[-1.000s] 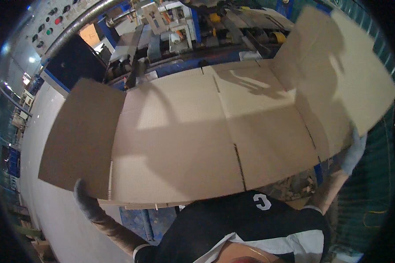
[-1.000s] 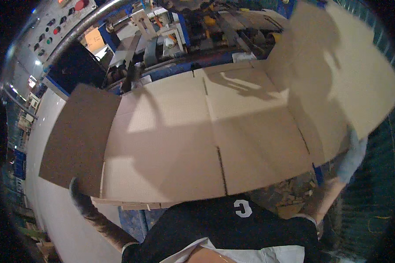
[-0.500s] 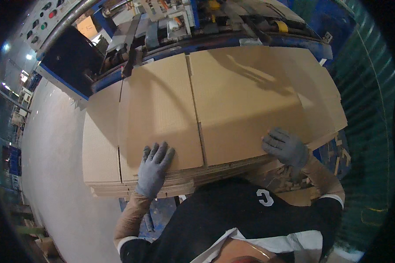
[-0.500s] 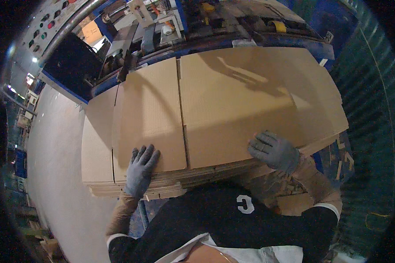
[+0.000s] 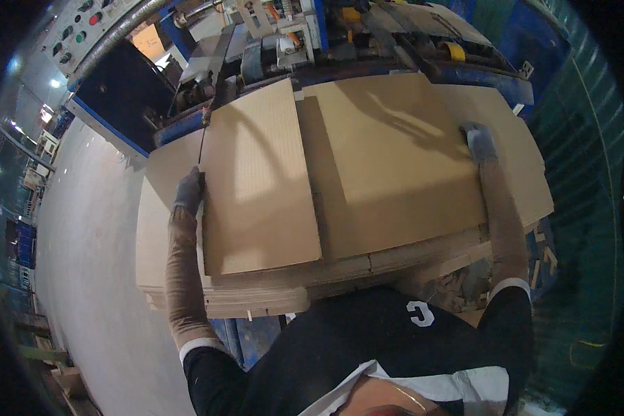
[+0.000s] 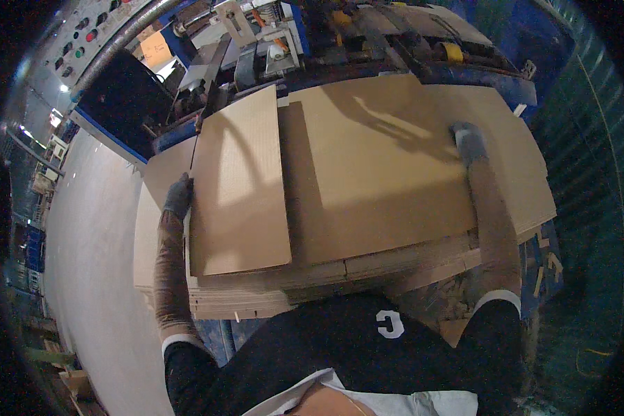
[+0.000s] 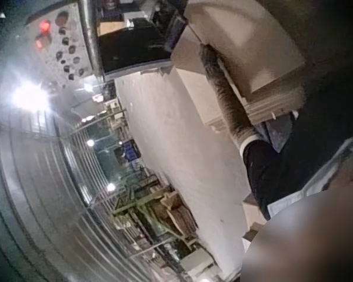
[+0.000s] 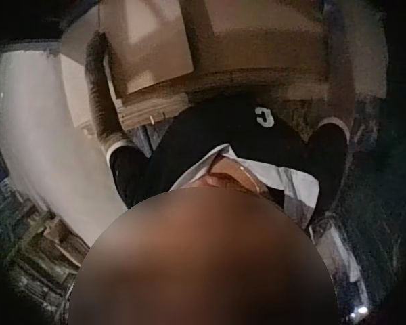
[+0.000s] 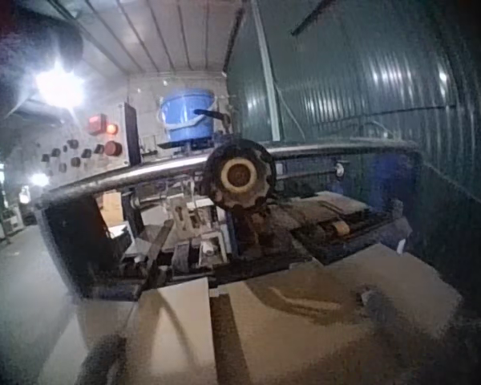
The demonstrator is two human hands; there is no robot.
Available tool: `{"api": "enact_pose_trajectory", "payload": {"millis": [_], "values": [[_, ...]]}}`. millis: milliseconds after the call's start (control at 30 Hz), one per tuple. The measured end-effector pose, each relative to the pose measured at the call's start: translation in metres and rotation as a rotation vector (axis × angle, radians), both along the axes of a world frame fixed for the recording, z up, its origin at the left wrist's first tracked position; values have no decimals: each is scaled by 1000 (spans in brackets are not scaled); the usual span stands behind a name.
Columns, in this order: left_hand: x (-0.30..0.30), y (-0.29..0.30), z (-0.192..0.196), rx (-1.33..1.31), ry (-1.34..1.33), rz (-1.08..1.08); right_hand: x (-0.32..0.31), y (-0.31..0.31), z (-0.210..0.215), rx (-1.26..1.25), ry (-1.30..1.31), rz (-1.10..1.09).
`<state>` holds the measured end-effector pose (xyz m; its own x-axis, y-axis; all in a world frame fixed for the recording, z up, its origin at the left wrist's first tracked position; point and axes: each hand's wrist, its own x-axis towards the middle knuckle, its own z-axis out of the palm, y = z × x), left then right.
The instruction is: The person walks to a machine and repeatedly picks up flat cardboard sheets, placing them one by one onto a growing stack. The person aligns each sheet by hand before adding it to the pile.
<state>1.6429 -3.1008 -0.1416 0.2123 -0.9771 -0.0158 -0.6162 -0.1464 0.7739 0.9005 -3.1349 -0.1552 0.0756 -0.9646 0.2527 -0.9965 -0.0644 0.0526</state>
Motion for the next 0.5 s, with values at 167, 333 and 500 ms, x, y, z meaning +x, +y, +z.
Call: {"api": "enact_pose_trajectory", "payload": {"millis": [167, 333, 500], "values": [[-6, -23, -11, -43, -262, 12, 5, -16, -13, -33, -199, -5], [-55, 0, 3, -90, -328, 171, 21, -3, -10, -153, -40, 47], [-68, -12, 14, 29, -710, 137, 23, -6, -8, -117, 23, 13]]}}
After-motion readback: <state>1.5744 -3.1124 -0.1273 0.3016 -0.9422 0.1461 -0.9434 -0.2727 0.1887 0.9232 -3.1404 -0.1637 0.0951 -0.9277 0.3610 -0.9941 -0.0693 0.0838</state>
